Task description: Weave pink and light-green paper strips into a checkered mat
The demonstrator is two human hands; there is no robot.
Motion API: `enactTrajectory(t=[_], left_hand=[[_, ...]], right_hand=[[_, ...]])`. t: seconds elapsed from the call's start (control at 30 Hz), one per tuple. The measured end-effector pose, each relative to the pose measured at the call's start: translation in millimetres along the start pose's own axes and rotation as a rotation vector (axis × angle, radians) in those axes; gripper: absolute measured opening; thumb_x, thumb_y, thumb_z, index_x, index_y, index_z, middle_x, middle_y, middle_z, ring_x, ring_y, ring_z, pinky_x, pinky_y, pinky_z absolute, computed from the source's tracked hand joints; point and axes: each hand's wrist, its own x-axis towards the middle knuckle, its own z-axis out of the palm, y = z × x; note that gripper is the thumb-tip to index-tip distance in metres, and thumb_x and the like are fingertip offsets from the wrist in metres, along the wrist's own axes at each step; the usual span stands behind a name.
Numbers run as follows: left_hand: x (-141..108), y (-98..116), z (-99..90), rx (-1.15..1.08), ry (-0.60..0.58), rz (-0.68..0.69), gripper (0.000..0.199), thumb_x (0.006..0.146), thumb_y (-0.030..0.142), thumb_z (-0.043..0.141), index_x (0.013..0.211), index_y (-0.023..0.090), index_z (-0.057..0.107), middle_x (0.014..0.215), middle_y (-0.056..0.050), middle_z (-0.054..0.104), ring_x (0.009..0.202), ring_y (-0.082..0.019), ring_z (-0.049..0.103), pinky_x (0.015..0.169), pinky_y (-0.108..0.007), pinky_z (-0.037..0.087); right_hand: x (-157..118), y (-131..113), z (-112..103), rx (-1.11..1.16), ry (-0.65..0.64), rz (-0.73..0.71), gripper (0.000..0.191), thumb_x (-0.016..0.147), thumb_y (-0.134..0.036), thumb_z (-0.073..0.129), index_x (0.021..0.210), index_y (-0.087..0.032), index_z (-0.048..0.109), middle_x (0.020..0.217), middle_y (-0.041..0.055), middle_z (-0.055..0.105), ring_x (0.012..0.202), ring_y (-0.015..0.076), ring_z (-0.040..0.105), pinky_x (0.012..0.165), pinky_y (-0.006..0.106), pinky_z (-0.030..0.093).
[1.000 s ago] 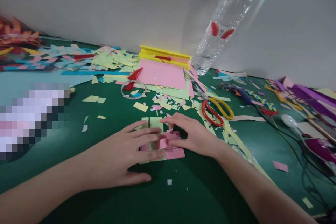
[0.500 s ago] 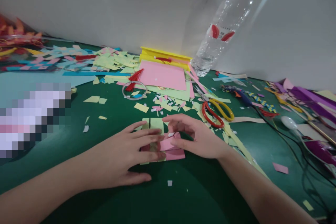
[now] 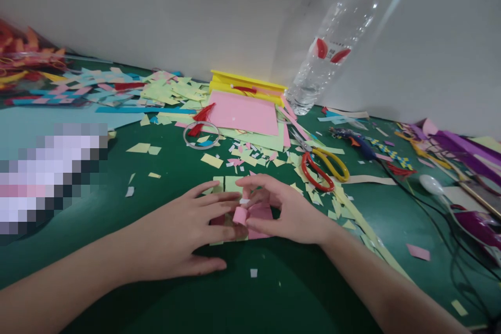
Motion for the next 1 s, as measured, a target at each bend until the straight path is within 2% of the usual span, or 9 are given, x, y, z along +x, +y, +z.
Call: enactTrajectory(t=[0.17,0.3,0.43,0.73,0.87,1.0], left_hand=[[-1.2,0.2,1.5,-0.009,0.006,-0.008,0.034,0.085,0.041,0.060,0.118,0.036,0.058,0.125,0.000,0.060,0.129,-0.023,0.043,0.115,-0.042,0.015],[-0.8,0.3,1.1,-0.012,0.010,0.000,0.038,0.085,0.040,0.059,0.122,0.036,0.054,0.130,0.002,0.058,0.129,-0.023,0.043,0.115,-0.042,0.013],[-0.9,-0.7,0.4,-0.007,-0.004,0.010,0.039,0.085,0.039,0.059,0.123,0.038,0.051,0.133,0.006,0.056,0.129,-0.023,0.043,0.115,-0.042,0.012],[-3.6,-1.2,1.7,0.004,0.035,0.006,0.043,0.083,0.040,0.061,0.125,0.034,0.052,0.127,0.002,0.060,0.123,-0.022,0.049,0.115,-0.040,0.013],[-2.9,0.5,0.3,-0.011,0.023,-0.016,0.042,0.082,0.040,0.062,0.123,0.032,0.054,0.126,0.002,0.061,0.122,-0.023,0.050,0.115,-0.041,0.015],[-3.3,1.4,-0.5,-0.022,0.003,-0.024,0.047,0.083,0.038,0.061,0.128,0.033,0.050,0.129,0.003,0.059,0.127,-0.022,0.046,0.116,-0.039,0.015]], right_hand=[[1.2,-1.4,2.9,0.062,-0.019,0.004,0.058,0.076,-0.020,0.070,0.128,-0.031,0.046,0.102,-0.0005,0.057,0.093,0.0114,0.064,0.087,0.027,0.052],[1.1,-2.8,2.5,0.145,-0.057,-0.026,0.062,0.075,-0.020,0.072,0.129,-0.030,0.045,0.104,-0.0005,0.056,0.093,0.0111,0.065,0.086,0.026,0.052],[0.5,-3.5,1.6,0.180,-0.093,-0.044,0.060,0.078,-0.020,0.069,0.130,-0.028,0.041,0.109,0.0023,0.055,0.094,0.0133,0.065,0.085,0.029,0.052],[0.1,-1.6,0.0,0.138,-0.092,-0.024,0.057,0.082,-0.023,0.065,0.132,-0.025,0.039,0.108,0.0046,0.060,0.097,0.0145,0.064,0.085,0.030,0.051],[1.2,-1.3,-0.4,0.107,-0.059,-0.021,0.051,0.084,-0.024,0.063,0.130,-0.026,0.042,0.113,0.0049,0.058,0.095,0.0140,0.063,0.082,0.030,0.051],[1.9,-3.8,-4.7,-0.081,0.089,0.042,0.031,0.085,-0.027,0.059,0.115,-0.022,0.056,0.095,0.0023,0.062,0.073,0.0104,0.056,0.068,0.026,0.049]])
